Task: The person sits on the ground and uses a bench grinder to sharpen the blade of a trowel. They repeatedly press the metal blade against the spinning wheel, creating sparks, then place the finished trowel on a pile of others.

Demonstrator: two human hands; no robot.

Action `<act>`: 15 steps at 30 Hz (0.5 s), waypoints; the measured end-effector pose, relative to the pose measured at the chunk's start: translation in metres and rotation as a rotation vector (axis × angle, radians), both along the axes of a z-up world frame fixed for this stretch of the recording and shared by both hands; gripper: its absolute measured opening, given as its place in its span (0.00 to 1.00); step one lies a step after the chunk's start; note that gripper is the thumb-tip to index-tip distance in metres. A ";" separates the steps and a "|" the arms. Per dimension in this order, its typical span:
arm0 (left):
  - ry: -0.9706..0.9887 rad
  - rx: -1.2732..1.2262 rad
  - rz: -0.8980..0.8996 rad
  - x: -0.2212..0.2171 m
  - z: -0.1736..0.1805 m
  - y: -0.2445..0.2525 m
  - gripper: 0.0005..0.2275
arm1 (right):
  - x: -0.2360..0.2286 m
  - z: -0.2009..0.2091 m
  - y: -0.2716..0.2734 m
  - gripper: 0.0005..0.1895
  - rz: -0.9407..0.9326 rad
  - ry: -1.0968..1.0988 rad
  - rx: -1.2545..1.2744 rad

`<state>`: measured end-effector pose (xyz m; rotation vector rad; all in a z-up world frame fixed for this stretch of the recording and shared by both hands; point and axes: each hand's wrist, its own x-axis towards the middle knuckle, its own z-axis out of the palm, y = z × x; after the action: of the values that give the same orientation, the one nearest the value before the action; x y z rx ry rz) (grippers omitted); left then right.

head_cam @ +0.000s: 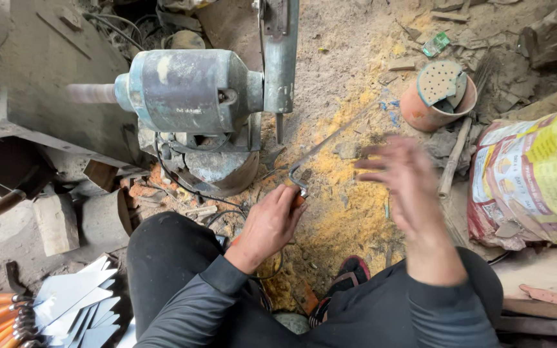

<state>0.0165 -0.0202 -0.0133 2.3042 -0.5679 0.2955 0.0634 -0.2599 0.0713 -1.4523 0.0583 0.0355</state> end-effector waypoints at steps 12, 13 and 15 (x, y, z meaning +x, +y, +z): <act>0.406 0.575 0.244 0.062 -0.034 0.033 0.14 | 0.101 -0.152 0.026 0.07 -0.391 0.167 0.555; 0.370 0.578 0.230 0.070 -0.037 0.037 0.14 | 0.108 -0.155 0.030 0.07 -0.384 0.172 0.570; 0.323 0.576 0.214 0.075 -0.047 0.044 0.14 | 0.118 -0.163 0.035 0.09 -0.357 0.201 0.588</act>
<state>0.0920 0.0235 -0.0602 2.8961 -0.2582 -0.1691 0.1818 -0.2246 -0.0918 -0.8313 0.4354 -0.0882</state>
